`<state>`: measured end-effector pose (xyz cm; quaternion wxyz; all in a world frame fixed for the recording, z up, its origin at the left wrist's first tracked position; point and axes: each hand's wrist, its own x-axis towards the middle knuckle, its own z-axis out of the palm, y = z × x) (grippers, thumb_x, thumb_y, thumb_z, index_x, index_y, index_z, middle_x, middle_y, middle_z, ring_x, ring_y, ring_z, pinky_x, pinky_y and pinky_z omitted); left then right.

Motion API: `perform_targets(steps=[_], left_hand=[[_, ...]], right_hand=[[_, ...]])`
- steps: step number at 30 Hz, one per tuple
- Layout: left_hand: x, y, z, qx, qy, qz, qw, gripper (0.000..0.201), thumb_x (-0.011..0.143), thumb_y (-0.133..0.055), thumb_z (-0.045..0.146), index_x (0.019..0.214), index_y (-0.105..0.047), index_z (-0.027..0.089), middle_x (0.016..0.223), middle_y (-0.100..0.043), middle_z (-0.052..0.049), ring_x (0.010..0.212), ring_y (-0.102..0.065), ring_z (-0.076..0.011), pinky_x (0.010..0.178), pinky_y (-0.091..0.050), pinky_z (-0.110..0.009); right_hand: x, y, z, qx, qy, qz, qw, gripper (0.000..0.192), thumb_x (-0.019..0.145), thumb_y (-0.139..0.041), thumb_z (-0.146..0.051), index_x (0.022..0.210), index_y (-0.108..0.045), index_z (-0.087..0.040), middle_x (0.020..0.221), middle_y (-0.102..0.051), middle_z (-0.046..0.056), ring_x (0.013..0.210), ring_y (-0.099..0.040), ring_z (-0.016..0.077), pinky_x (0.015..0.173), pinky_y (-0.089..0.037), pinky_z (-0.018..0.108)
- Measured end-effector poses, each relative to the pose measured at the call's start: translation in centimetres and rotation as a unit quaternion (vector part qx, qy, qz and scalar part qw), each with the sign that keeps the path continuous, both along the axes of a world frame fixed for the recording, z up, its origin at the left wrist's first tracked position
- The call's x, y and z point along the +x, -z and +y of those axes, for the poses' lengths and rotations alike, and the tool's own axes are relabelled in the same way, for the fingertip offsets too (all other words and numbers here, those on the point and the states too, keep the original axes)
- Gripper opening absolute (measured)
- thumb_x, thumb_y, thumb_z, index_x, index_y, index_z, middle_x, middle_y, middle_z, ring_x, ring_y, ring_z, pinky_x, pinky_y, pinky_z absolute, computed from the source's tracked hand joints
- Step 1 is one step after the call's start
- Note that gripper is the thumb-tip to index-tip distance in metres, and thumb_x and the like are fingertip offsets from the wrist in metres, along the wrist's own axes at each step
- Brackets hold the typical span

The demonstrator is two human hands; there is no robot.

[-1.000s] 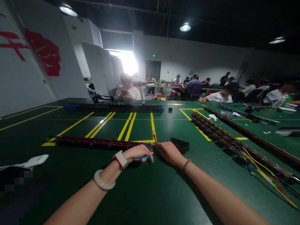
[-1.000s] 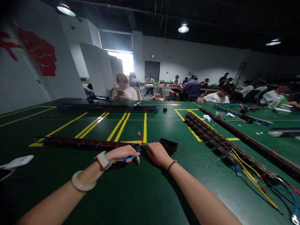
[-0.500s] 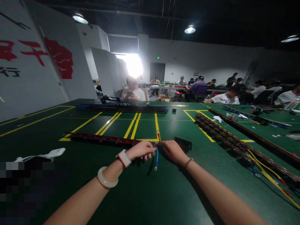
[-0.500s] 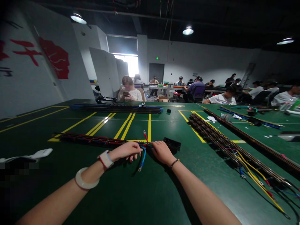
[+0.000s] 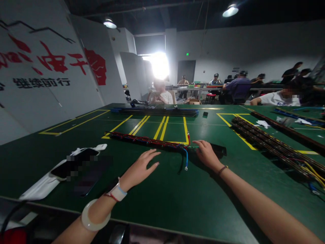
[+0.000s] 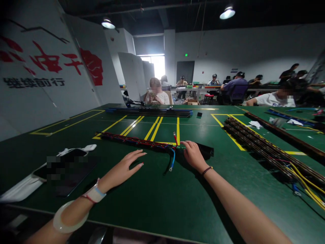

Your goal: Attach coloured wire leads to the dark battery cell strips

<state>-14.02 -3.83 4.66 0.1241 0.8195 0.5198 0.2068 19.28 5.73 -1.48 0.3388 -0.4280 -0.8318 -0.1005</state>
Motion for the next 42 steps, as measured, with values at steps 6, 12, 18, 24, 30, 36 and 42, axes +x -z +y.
perform_targets(steps=[6, 12, 18, 24, 30, 36, 42], left_hand=[[-2.3, 1.6, -1.5, 0.012, -0.04, 0.041, 0.998, 0.052, 0.091, -0.036, 0.048, 0.14, -0.028, 0.036, 0.15, -0.025, 0.0, 0.138, -0.021, -0.0241, 0.109, -0.029, -0.047], [-1.8, 1.8, -1.3, 0.033, -0.005, 0.076, 0.997, 0.054, 0.091, -0.036, 0.047, 0.143, -0.022, 0.037, 0.151, -0.022, 0.0, 0.139, -0.02, -0.0243, 0.111, -0.026, -0.047], [0.9, 1.9, 2.6, 0.047, 0.056, 0.098, 0.992, 0.058, 0.09, -0.038, 0.047, 0.143, -0.023, 0.031, 0.152, -0.021, -0.004, 0.139, -0.019, -0.0232, 0.112, -0.022, -0.044], [4.2, 3.0, 8.4, 0.108, 0.089, 0.112, 0.984, 0.066, 0.088, -0.039, 0.053, 0.145, -0.02, 0.024, 0.152, -0.019, -0.008, 0.141, -0.011, -0.0228, 0.115, -0.01, -0.044], [4.8, 4.5, 11.4, 0.1, 0.08, 0.127, 0.984, 0.067, 0.089, -0.03, 0.057, 0.144, -0.022, 0.02, 0.15, -0.026, -0.009, 0.14, -0.013, -0.0237, 0.114, -0.006, -0.045], [4.6, 5.3, 13.0, 0.065, 0.097, 0.11, 0.987, 0.065, 0.091, -0.025, 0.057, 0.145, -0.018, 0.022, 0.151, -0.024, -0.007, 0.141, -0.011, -0.0214, 0.114, -0.007, -0.042], [4.8, 5.0, 14.8, 0.03, 0.108, 0.108, 0.988, 0.067, 0.09, -0.024, 0.058, 0.146, -0.016, 0.022, 0.153, -0.018, -0.006, 0.141, -0.006, -0.0214, 0.114, -0.005, -0.043]], right_hand=[[-1.6, 0.7, -0.2, -0.035, -0.023, 0.002, 0.999, 0.086, 0.075, -0.061, -0.044, 0.144, -0.015, -0.021, 0.134, -0.04, 0.016, 0.122, -0.039, 0.0325, 0.1, -0.033, 0.053], [-3.5, -0.8, -1.0, -0.039, -0.064, 0.045, 0.996, 0.102, 0.073, -0.063, -0.053, 0.146, 0.001, -0.021, 0.146, -0.025, 0.016, 0.133, -0.026, 0.0317, 0.108, -0.025, 0.053], [-3.6, -2.3, -0.7, -0.052, -0.108, 0.028, 0.992, 0.092, 0.074, -0.064, -0.049, 0.145, -0.011, -0.025, 0.149, -0.013, 0.014, 0.138, -0.013, 0.0327, 0.108, -0.022, 0.056], [-3.6, -2.9, -0.9, -0.056, -0.121, 0.148, 0.98, 0.079, 0.074, -0.067, -0.044, 0.139, -0.027, -0.024, 0.121, -0.047, 0.012, 0.113, -0.048, 0.0262, 0.098, -0.04, 0.047], [-2.8, -2.6, -0.3, -0.075, -0.055, 0.268, 0.959, 0.049, 0.078, -0.064, -0.039, 0.122, -0.049, -0.022, 0.088, -0.06, 0.003, 0.081, -0.059, 0.0182, 0.081, -0.048, 0.035], [-1.0, -1.1, 0.9, -0.114, -0.013, 0.281, 0.953, 0.034, 0.076, -0.065, -0.042, 0.101, -0.059, -0.02, 0.081, -0.063, 0.003, 0.075, -0.061, 0.0187, 0.07, -0.049, 0.033], [-0.7, -0.5, 1.1, -0.106, -0.02, 0.249, 0.963, 0.034, 0.078, -0.063, -0.04, 0.105, -0.056, -0.02, 0.09, -0.062, 0.005, 0.084, -0.061, 0.02, 0.076, -0.05, 0.036]])
